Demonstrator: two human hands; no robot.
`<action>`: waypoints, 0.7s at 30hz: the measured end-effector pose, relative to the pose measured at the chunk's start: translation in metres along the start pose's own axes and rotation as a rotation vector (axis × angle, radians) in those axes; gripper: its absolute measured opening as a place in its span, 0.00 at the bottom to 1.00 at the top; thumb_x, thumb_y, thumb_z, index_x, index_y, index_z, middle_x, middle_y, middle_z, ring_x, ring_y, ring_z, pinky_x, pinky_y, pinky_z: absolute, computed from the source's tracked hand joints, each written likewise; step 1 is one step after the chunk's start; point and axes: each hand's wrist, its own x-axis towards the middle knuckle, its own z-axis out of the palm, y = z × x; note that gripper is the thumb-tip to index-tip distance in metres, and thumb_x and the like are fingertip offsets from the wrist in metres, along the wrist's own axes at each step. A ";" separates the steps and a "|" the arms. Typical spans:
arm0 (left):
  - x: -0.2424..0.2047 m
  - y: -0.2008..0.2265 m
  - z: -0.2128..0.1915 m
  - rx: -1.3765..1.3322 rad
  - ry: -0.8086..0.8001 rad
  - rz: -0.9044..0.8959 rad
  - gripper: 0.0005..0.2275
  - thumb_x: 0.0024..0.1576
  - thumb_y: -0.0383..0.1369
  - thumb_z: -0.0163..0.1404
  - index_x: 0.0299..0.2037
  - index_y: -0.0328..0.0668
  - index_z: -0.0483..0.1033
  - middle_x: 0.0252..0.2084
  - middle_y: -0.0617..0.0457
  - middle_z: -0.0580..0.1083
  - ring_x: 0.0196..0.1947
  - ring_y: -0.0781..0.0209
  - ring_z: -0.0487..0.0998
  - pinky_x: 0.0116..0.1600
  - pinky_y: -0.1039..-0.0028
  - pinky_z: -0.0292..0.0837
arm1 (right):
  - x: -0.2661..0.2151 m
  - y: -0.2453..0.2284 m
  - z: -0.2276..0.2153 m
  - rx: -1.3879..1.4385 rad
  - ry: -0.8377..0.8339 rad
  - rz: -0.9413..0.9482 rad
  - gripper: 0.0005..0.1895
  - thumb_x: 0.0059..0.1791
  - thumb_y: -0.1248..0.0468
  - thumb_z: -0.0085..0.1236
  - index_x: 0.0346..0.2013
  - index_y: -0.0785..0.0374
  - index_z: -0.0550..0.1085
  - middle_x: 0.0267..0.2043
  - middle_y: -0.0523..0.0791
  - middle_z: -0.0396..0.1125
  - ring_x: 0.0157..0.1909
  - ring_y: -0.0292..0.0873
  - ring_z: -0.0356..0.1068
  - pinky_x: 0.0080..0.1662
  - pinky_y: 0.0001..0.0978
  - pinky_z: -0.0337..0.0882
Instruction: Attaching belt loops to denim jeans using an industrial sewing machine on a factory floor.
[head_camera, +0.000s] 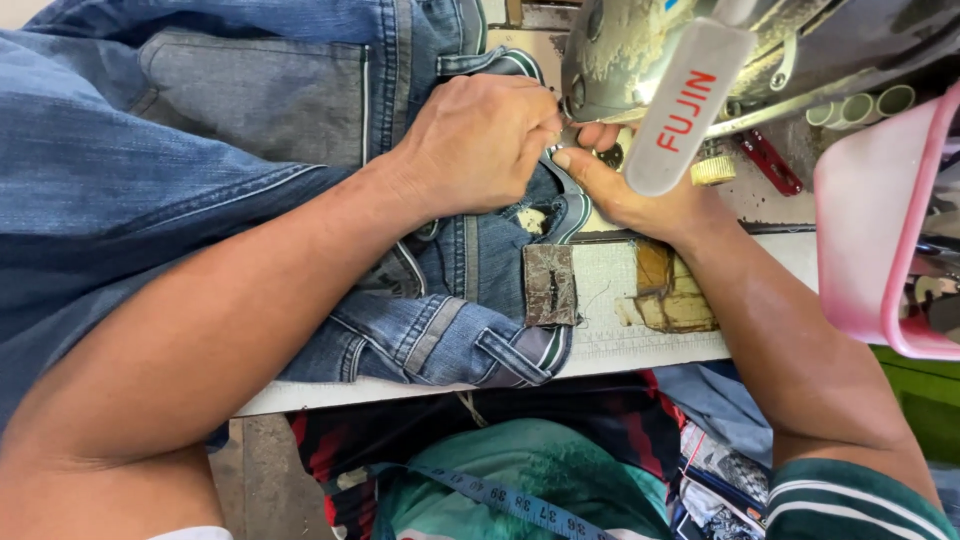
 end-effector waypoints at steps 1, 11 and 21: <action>0.001 0.001 -0.001 -0.003 -0.003 -0.005 0.08 0.56 0.28 0.42 0.30 0.43 0.75 0.29 0.55 0.75 0.28 0.49 0.77 0.31 0.55 0.70 | 0.002 0.008 0.002 0.047 0.010 0.043 0.20 0.50 0.48 0.62 0.42 0.61 0.69 0.48 0.45 0.65 0.53 0.40 0.68 0.59 0.31 0.70; 0.001 0.001 -0.001 -0.003 -0.037 -0.015 0.07 0.57 0.29 0.43 0.30 0.45 0.75 0.29 0.57 0.75 0.27 0.52 0.76 0.31 0.57 0.71 | 0.002 -0.011 -0.002 0.183 -0.050 -0.043 0.10 0.54 0.55 0.61 0.38 0.57 0.76 0.28 0.36 0.67 0.24 0.31 0.62 0.25 0.18 0.61; -0.001 -0.002 -0.006 -0.057 -0.051 0.087 0.07 0.56 0.27 0.43 0.30 0.43 0.75 0.31 0.55 0.75 0.31 0.51 0.76 0.35 0.59 0.70 | 0.001 -0.018 -0.007 0.186 -0.097 -0.287 0.11 0.57 0.63 0.56 0.31 0.60 0.72 0.27 0.38 0.64 0.30 0.34 0.60 0.37 0.23 0.65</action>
